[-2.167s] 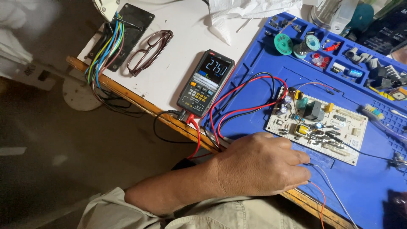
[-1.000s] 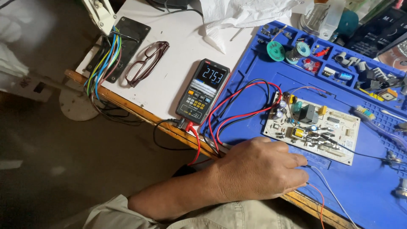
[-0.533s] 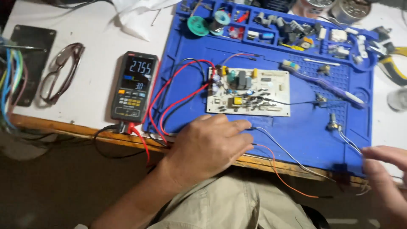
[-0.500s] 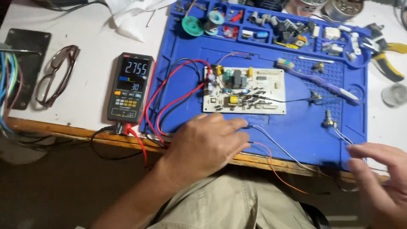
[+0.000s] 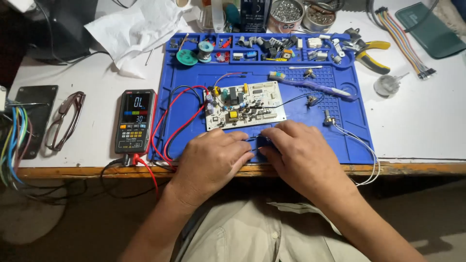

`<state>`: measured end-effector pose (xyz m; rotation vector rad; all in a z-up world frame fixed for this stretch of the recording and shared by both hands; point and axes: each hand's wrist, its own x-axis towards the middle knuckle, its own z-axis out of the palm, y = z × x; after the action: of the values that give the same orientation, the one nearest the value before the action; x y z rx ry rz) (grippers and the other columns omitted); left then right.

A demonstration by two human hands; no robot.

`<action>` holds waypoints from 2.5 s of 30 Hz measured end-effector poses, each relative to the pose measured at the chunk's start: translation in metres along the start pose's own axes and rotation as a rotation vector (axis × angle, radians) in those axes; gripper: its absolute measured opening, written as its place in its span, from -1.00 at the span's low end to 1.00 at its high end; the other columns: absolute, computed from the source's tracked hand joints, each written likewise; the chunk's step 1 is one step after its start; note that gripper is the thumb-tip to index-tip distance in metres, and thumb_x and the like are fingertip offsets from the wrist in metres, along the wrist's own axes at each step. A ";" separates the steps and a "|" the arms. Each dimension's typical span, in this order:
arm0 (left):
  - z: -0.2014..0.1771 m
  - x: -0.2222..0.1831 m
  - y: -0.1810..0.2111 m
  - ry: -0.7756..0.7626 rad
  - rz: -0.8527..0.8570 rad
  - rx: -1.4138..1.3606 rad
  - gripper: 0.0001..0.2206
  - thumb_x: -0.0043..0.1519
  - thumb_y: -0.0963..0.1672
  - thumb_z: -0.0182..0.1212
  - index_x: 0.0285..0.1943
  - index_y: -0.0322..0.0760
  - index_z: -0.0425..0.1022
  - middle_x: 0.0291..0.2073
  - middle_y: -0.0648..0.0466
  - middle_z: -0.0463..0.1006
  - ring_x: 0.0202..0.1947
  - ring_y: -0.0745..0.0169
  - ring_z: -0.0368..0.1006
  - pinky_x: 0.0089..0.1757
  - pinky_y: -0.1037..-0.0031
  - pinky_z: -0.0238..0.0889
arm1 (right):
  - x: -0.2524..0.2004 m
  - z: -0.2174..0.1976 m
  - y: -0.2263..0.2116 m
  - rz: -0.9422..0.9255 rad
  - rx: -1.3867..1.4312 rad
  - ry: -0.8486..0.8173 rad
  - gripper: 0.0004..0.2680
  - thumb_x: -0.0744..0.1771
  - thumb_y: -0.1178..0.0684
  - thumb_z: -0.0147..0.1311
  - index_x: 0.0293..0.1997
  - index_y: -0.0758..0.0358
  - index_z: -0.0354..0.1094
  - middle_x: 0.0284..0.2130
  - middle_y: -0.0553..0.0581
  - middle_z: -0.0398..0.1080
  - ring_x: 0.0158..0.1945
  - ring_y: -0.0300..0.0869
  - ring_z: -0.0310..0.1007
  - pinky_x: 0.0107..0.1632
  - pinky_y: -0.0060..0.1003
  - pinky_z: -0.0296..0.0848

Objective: Testing and connecting components on a circuit board using a multimeter and jumper wires on a repair bench.

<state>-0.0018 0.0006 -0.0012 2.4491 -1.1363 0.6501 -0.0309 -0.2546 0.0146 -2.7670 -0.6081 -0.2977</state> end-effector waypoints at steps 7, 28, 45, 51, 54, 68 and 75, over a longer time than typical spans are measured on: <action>-0.006 0.000 0.004 -0.013 -0.010 -0.003 -0.87 0.38 -0.03 0.60 0.00 0.05 0.75 0.09 0.25 0.83 -0.22 0.07 0.60 -0.16 0.22 0.48 | 0.000 0.002 0.014 -0.057 -0.029 0.047 -0.92 0.48 0.06 0.25 -0.13 0.18 0.53 -0.29 0.19 0.51 -0.22 0.27 0.54 -0.13 0.25 0.47; -0.010 -0.003 -0.018 0.124 -0.208 0.314 -0.93 0.51 -0.15 0.57 0.00 -0.07 0.75 -0.21 0.15 0.66 -0.24 0.00 0.54 -0.26 0.14 0.32 | -0.012 -0.031 0.017 0.026 0.100 0.031 -0.84 0.45 0.01 0.34 0.10 0.23 0.63 -0.01 0.17 0.66 -0.02 0.12 0.67 0.09 0.07 0.61; 0.000 0.031 0.031 0.073 -0.188 -0.103 -0.75 0.57 -0.26 0.23 -0.20 -0.13 0.48 -0.38 0.10 0.32 -0.37 -0.03 0.28 -0.27 0.12 0.11 | 0.010 -0.030 0.011 -0.015 0.217 -0.091 -0.93 0.45 0.09 0.32 0.01 0.20 0.58 -0.13 0.10 0.69 -0.10 -0.01 0.69 0.05 -0.11 0.60; 0.009 0.035 0.030 0.109 -0.305 -0.312 -0.87 0.62 -0.19 0.26 -0.04 -0.19 0.59 -0.29 0.08 0.50 -0.32 -0.06 0.40 -0.23 0.09 0.19 | 0.018 -0.037 0.003 0.172 0.327 -0.078 -0.92 0.43 0.08 0.34 -0.03 0.19 0.66 -0.15 0.04 0.72 -0.11 -0.19 0.75 0.04 -0.30 0.63; 0.010 0.034 0.029 0.096 -0.307 -0.312 -0.88 0.60 -0.19 0.23 -0.03 -0.17 0.59 -0.31 0.10 0.48 -0.34 -0.03 0.37 -0.23 0.11 0.22 | 0.018 -0.034 0.002 0.239 0.387 -0.066 -0.93 0.40 0.09 0.36 -0.17 0.22 0.65 -0.25 0.07 0.71 -0.20 -0.19 0.74 -0.01 -0.32 0.66; 0.014 0.030 0.024 0.179 -0.331 -0.373 -0.84 0.64 -0.19 0.26 0.21 -0.37 0.76 -0.13 0.03 0.67 -0.30 0.00 0.49 -0.23 0.12 0.33 | 0.029 -0.027 -0.010 0.364 0.326 -0.014 -0.94 0.41 0.23 0.35 -0.18 0.39 0.58 -0.24 0.18 0.68 -0.19 -0.14 0.71 0.04 -0.28 0.65; 0.015 0.031 0.021 0.207 -0.325 -0.335 -0.87 0.66 -0.20 0.29 0.12 -0.28 0.77 -0.22 0.09 0.60 -0.39 0.08 0.35 -0.32 0.20 0.19 | 0.034 -0.022 -0.001 0.450 0.161 0.051 -0.93 0.48 0.39 0.43 -0.02 0.48 0.60 -0.17 0.23 0.64 -0.13 -0.13 0.59 0.05 -0.28 0.54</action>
<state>0.0030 -0.0390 0.0060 2.1537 -0.6825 0.5457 -0.0044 -0.2482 0.0447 -2.6351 0.0119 -0.2055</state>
